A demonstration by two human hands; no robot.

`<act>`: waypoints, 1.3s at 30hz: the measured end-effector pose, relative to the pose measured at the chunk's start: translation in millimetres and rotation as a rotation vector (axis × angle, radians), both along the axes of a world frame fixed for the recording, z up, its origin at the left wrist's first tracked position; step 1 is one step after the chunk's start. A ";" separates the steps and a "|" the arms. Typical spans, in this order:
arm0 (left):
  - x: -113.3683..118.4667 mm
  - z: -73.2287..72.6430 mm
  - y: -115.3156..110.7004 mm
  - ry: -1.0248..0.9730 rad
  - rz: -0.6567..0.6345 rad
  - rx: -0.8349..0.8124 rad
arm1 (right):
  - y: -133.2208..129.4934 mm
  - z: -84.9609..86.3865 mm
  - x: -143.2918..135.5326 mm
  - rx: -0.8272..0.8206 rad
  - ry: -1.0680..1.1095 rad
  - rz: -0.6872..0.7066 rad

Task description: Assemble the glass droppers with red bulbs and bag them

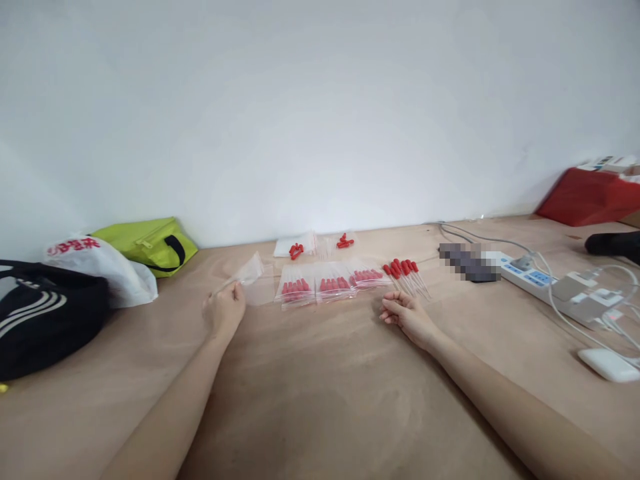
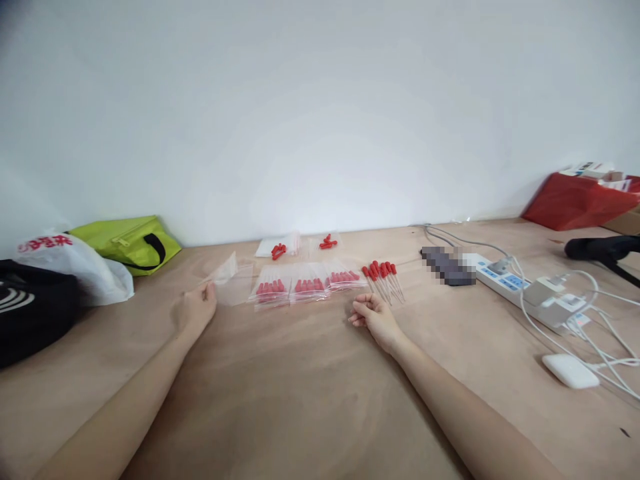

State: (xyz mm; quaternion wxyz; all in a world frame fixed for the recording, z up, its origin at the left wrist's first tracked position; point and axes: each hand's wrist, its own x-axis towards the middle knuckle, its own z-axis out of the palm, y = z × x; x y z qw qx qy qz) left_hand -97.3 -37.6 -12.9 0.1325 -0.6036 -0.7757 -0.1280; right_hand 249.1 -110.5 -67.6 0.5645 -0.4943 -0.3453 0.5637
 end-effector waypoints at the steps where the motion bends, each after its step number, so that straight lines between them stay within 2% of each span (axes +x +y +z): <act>1: 2.7 4.5 -5.5 -0.008 -0.007 0.025 | -0.4 0.7 -0.3 0.005 -0.002 0.000; 3: 15.0 9.4 -20.7 -0.045 -0.107 0.091 | -1.8 2.4 -1.2 0.019 -0.023 0.007; 5: 36.1 6.8 -39.7 -0.049 -0.329 0.118 | -4.6 4.1 -1.9 0.046 -0.089 0.036; 7: 63.2 -1.9 -58.0 -0.048 -0.598 0.119 | -8.2 4.7 -2.1 0.096 -0.208 0.089; 9: 91.1 -12.8 -71.2 -0.069 -0.779 0.097 | -11.4 3.8 -1.7 0.170 -0.348 0.140; 10: 103.7 -17.8 -75.2 -0.070 -0.822 0.066 | -12.4 2.9 -1.5 0.208 -0.415 0.156; 13: 131.1 -28.6 -78.5 -0.111 -0.813 -0.040 | -12.8 0.2 -1.0 0.300 -0.563 0.155; 16: 139.2 -33.5 -77.6 -0.159 -0.844 -0.109 | -11.3 -0.7 -2.1 0.346 -0.669 0.140; 22: 126.3 -37.6 -82.1 -0.217 -0.976 -0.183 | -14.3 -0.9 -8.2 0.357 -0.775 0.146; 33: 124.1 -41.5 -82.9 -0.270 -0.980 -0.173 | -19.1 3.0 -11.4 0.378 -0.814 0.185; 39: 123.5 -42.8 -82.3 -0.246 -0.983 -0.171 | -19.2 7.4 -17.2 0.527 -1.000 0.211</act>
